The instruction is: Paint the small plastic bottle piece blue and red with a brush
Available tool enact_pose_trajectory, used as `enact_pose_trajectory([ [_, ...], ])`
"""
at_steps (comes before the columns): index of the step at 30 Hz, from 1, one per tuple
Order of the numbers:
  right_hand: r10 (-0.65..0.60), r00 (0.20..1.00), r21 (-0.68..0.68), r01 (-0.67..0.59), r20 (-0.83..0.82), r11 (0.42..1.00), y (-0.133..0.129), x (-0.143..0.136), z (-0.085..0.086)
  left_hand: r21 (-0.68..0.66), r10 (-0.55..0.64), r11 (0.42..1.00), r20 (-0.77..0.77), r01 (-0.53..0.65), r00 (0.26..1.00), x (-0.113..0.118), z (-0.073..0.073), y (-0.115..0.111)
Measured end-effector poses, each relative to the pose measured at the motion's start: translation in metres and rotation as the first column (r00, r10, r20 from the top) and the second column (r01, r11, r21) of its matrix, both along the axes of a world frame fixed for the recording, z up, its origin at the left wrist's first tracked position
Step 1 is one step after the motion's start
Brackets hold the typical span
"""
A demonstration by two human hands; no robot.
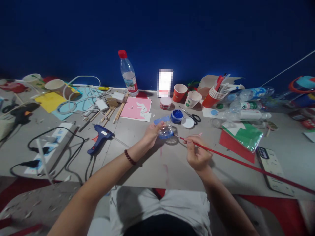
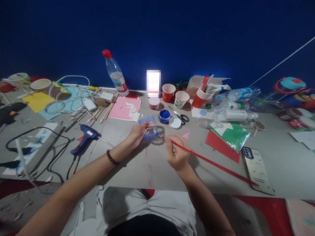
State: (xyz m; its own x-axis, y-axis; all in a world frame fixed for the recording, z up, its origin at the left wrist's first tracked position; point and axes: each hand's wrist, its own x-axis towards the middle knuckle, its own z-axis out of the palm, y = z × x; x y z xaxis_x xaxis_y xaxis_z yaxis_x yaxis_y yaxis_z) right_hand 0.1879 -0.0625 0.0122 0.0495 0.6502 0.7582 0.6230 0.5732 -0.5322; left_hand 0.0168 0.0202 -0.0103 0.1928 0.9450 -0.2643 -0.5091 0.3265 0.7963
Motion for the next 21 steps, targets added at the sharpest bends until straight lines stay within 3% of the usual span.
enact_pose_trajectory([
  [7,0.19,0.981,0.014,-0.19,0.028,0.982,-0.009,-0.014,0.008,-0.037,-0.012,0.999,-0.006,0.012,1.0,0.001,0.004,-0.002],
  [12,0.297,0.954,-0.047,-0.295,0.05,0.954,-0.011,-0.026,0.014,-0.048,0.004,0.999,-0.011,-0.005,1.0,0.001,0.002,-0.002],
  [21,0.183,0.975,0.032,-0.189,0.126,0.982,-0.006,-0.023,0.022,-0.005,-0.009,1.0,-0.012,0.009,1.0,0.001,0.005,-0.003],
])
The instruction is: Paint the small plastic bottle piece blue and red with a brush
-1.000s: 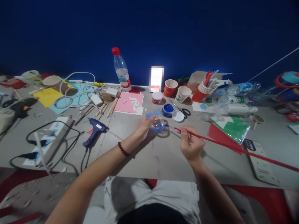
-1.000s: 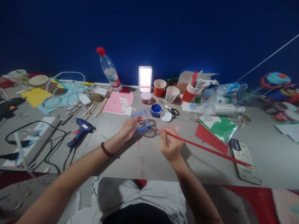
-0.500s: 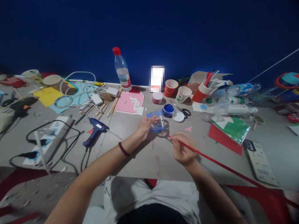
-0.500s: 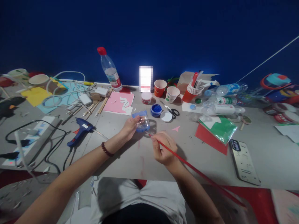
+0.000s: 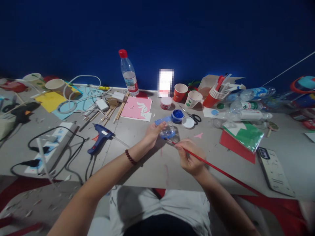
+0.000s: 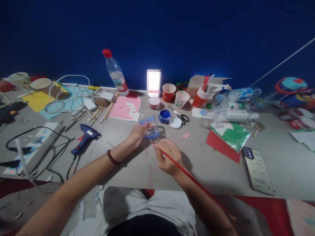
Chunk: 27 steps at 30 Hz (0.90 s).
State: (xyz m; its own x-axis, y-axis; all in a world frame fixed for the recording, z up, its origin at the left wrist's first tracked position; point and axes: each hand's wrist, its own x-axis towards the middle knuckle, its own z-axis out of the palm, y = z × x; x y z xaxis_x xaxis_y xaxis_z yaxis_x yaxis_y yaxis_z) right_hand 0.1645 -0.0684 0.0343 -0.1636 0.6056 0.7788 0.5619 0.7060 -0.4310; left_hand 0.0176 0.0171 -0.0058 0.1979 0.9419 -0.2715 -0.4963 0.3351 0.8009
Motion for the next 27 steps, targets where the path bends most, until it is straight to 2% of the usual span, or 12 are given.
enact_pose_trajectory([
  [3,-0.048,0.999,0.035,0.049,-0.022,0.998,0.001,0.004,0.0,-0.002,-0.005,1.0,0.014,0.005,1.0,0.001,0.002,0.0],
  [14,-0.158,0.986,0.024,0.159,-0.059,0.987,0.004,0.016,-0.007,0.008,0.002,1.0,0.001,-0.002,1.0,0.0,0.0,0.002],
  [18,-0.202,0.969,0.017,0.207,-0.143,0.978,0.003,0.021,-0.015,0.004,0.002,1.0,0.005,-0.002,1.0,0.001,0.004,0.001],
  [22,-0.161,0.951,-0.075,0.146,-0.263,0.986,0.0,0.02,-0.023,0.006,0.018,1.0,0.007,-0.018,1.0,0.001,0.005,0.001],
  [27,-0.06,0.963,-0.126,0.027,-0.261,0.992,0.001,0.01,-0.017,0.034,-0.003,0.999,0.021,0.002,1.0,0.0,-0.001,0.002],
])
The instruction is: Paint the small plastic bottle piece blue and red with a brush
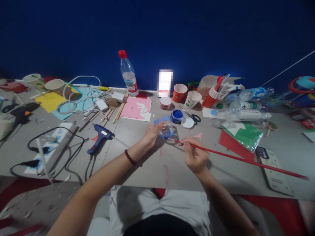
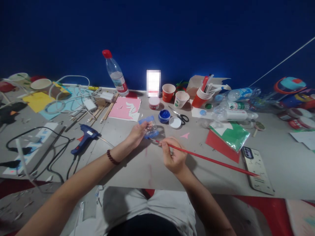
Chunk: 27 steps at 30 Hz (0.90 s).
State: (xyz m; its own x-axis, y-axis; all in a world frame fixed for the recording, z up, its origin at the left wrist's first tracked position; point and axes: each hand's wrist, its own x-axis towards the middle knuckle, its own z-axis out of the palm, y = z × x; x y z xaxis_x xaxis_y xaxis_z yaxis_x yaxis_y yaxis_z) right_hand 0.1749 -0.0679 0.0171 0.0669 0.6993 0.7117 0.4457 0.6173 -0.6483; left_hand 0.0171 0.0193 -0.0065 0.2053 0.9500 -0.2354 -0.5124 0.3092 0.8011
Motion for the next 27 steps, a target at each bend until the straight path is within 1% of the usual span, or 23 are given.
enact_pose_trajectory([
  [5,-0.06,0.997,0.037,0.058,0.046,0.998,0.003,0.0,0.006,-0.032,0.01,0.999,0.008,-0.01,1.0,-0.001,-0.004,0.001],
  [9,-0.154,0.987,-0.001,0.155,0.054,0.988,0.005,0.007,0.005,-0.029,-0.02,0.999,0.048,0.021,0.999,-0.002,-0.005,0.002],
  [13,-0.275,0.957,-0.056,0.281,0.092,0.958,0.007,0.013,0.004,-0.036,-0.033,0.999,0.051,0.034,0.998,-0.004,-0.003,0.003],
  [16,-0.313,0.946,-0.056,0.319,0.087,0.946,0.008,0.017,0.002,-0.041,-0.038,0.998,0.052,0.04,0.998,-0.006,-0.002,0.003],
  [18,-0.31,0.95,-0.051,0.312,0.044,0.949,0.01,0.019,-0.002,-0.03,-0.042,0.999,0.049,0.044,0.998,-0.006,-0.002,0.003],
  [20,-0.288,0.957,-0.082,0.285,-0.023,0.955,0.01,0.02,-0.005,-0.023,-0.041,0.999,0.044,0.042,0.998,-0.005,-0.003,0.002],
  [23,-0.255,0.963,-0.208,0.232,-0.092,0.95,0.01,0.019,-0.009,-0.013,-0.05,0.999,0.025,0.051,0.998,-0.003,-0.005,-0.001],
  [25,-0.22,0.972,-0.316,0.184,-0.08,0.931,0.01,0.018,-0.01,0.003,-0.083,0.997,0.014,0.083,0.996,-0.002,-0.006,-0.003],
  [27,-0.174,0.984,-0.391,0.148,-0.032,0.908,0.011,0.016,-0.01,0.015,-0.114,0.993,0.013,0.114,0.993,-0.001,-0.004,-0.006],
])
